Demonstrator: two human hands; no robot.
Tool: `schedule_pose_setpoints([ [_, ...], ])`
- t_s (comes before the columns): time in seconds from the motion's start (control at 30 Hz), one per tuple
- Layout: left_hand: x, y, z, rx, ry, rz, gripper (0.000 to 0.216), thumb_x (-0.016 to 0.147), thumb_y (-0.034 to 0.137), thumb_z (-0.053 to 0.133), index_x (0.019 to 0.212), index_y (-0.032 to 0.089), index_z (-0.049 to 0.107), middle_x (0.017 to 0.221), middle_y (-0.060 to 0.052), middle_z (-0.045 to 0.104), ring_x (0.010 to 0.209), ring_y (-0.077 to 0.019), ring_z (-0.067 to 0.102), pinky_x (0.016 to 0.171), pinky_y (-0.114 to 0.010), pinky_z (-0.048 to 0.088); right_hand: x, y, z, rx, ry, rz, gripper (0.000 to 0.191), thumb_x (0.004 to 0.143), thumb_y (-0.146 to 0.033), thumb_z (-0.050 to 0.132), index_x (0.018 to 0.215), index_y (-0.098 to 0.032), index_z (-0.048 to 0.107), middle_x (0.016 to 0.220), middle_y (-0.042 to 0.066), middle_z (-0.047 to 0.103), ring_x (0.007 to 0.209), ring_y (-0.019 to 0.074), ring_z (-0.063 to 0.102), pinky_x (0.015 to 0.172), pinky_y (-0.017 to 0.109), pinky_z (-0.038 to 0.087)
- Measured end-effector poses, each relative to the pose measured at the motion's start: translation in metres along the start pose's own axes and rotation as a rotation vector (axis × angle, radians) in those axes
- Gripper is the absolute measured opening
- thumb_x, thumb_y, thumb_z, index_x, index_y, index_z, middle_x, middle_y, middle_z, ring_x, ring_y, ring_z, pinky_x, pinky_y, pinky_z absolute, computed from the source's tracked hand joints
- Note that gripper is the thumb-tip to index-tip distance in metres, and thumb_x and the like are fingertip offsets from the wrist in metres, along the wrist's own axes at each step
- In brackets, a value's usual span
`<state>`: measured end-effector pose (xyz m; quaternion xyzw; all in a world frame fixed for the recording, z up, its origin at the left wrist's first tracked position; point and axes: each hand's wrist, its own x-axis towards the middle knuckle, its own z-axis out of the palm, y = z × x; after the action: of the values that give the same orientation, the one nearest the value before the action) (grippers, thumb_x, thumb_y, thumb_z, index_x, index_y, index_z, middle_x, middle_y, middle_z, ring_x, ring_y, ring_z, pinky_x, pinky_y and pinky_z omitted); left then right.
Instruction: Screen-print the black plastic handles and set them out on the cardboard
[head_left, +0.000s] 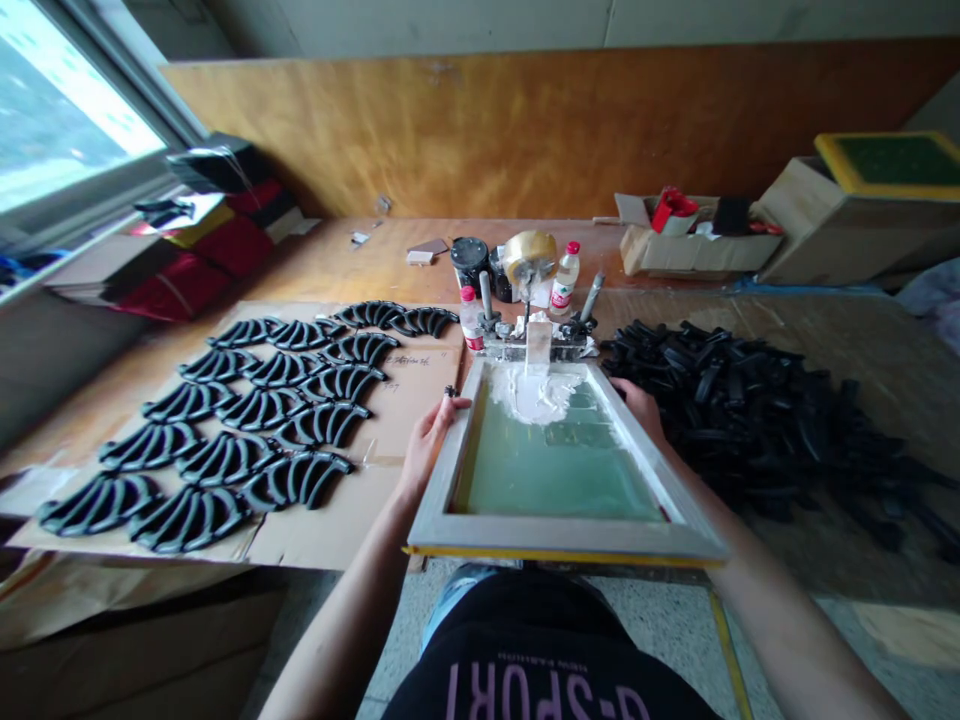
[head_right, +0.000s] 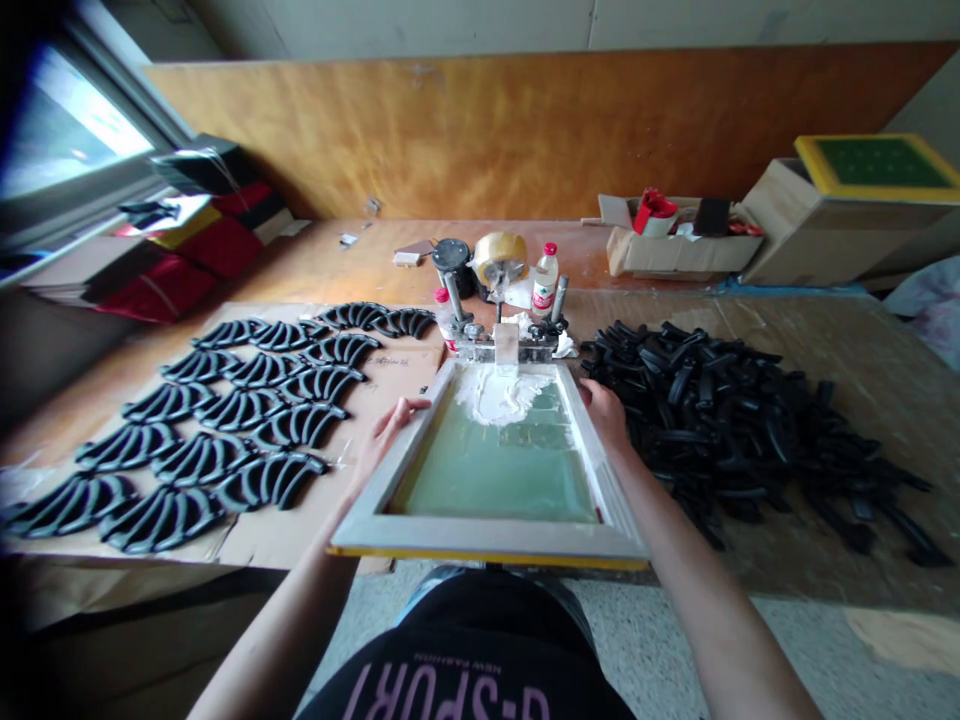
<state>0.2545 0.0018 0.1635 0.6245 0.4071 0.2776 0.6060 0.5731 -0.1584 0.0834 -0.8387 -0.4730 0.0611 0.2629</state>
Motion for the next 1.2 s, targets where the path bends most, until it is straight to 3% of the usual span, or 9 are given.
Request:
schedule_pose_setpoints([
  [0.07, -0.006, -0.025, -0.002, 0.015, -0.058, -0.095, 0.054, 0.080, 0.060, 0.059, 0.111, 0.017, 0.068, 0.080, -0.001, 0.066, 0.067, -0.0132, 0.057, 0.057, -0.021, 0.044, 0.012, -0.011, -0.009, 0.006, 0.134, 0.012, 0.039, 0.095, -0.030, 0.045, 0.131, -0.016, 0.054, 0.127, 0.016, 0.058, 0.114, 0.0287, 0.057, 0.096, 0.046, 0.047],
  [0.17, -0.006, -0.065, 0.001, 0.003, -0.098, -0.200, 0.073, 0.077, 0.054, 0.063, 0.139, 0.020, 0.048, 0.074, 0.001, 0.066, 0.060, -0.0128, 0.057, 0.055, -0.022, 0.043, 0.032, -0.053, -0.007, -0.028, 0.242, -0.199, 0.056, 0.087, -0.028, 0.059, 0.139, -0.016, 0.045, 0.145, 0.015, 0.042, 0.130, 0.0304, 0.042, 0.107, 0.045, 0.038],
  [0.27, -0.002, -0.095, 0.007, 0.035, -0.062, -0.205, 0.077, 0.077, 0.051, 0.064, 0.145, 0.022, 0.041, 0.077, 0.000, 0.068, 0.062, -0.0138, 0.060, 0.057, -0.023, 0.046, 0.049, -0.094, 0.005, -0.111, 0.119, -0.370, 0.052, 0.083, -0.021, 0.064, 0.133, -0.016, 0.050, 0.136, 0.015, 0.050, 0.124, 0.0301, 0.045, 0.103, 0.044, 0.039],
  [0.4, 0.002, -0.116, 0.010, 0.080, -0.011, -0.189, 0.069, 0.078, 0.051, 0.063, 0.139, 0.022, 0.049, 0.080, -0.001, 0.069, 0.067, -0.0153, 0.062, 0.061, -0.026, 0.048, 0.060, -0.110, 0.023, -0.217, -0.130, -0.345, 0.012, 0.083, -0.015, 0.061, 0.095, -0.015, 0.064, 0.096, 0.011, 0.065, 0.096, 0.0247, 0.056, 0.087, 0.034, 0.043],
  [0.53, 0.003, -0.125, 0.009, 0.106, -0.001, -0.179, 0.065, 0.079, 0.053, 0.062, 0.136, 0.022, 0.053, 0.082, -0.002, 0.069, 0.068, -0.0159, 0.062, 0.063, -0.027, 0.048, 0.041, -0.103, 0.032, -0.243, -0.174, -0.397, 0.011, 0.083, -0.009, 0.054, 0.083, -0.016, 0.063, 0.089, 0.010, 0.065, 0.091, 0.0232, 0.055, 0.081, 0.031, 0.041],
  [0.77, 0.002, -0.126, 0.010, 0.151, -0.011, -0.190, 0.063, 0.083, 0.054, 0.056, 0.137, 0.022, 0.051, 0.084, -0.003, 0.068, 0.072, -0.0167, 0.061, 0.064, -0.027, 0.046, -0.004, -0.094, 0.004, -0.118, -0.414, -0.810, 0.021, 0.074, -0.001, 0.050, 0.079, -0.017, 0.062, 0.082, 0.006, 0.061, 0.086, 0.0212, 0.053, 0.076, 0.029, 0.039],
  [0.87, 0.003, -0.124, 0.011, 0.116, 0.004, -0.195, 0.064, 0.081, 0.052, 0.059, 0.136, 0.020, 0.052, 0.084, -0.004, 0.068, 0.072, -0.0167, 0.062, 0.063, -0.026, 0.046, 0.002, -0.095, -0.002, -0.068, -0.465, -0.755, 0.020, 0.074, -0.002, 0.051, 0.073, -0.020, 0.062, 0.075, 0.002, 0.060, 0.080, 0.0184, 0.053, 0.073, 0.027, 0.039],
  [1.03, 0.003, -0.122, 0.012, 0.054, -0.002, -0.206, 0.068, 0.078, 0.053, 0.061, 0.135, 0.018, 0.051, 0.080, -0.003, 0.068, 0.066, -0.0150, 0.061, 0.059, -0.025, 0.045, -0.010, -0.096, 0.020, -0.069, -0.217, -0.642, 0.026, 0.079, -0.001, 0.049, 0.088, -0.017, 0.067, 0.091, 0.008, 0.063, 0.095, 0.0227, 0.053, 0.082, 0.032, 0.042],
  [1.2, -0.001, -0.110, 0.013, 0.005, -0.013, -0.230, 0.071, 0.076, 0.053, 0.063, 0.136, 0.017, 0.049, 0.073, 0.000, 0.065, 0.058, -0.0126, 0.056, 0.053, -0.023, 0.041, -0.020, -0.096, 0.018, 0.003, -0.294, -0.687, 0.020, 0.082, -0.008, 0.056, 0.093, -0.019, 0.068, 0.089, 0.006, 0.065, 0.091, 0.0207, 0.057, 0.082, 0.030, 0.045],
])
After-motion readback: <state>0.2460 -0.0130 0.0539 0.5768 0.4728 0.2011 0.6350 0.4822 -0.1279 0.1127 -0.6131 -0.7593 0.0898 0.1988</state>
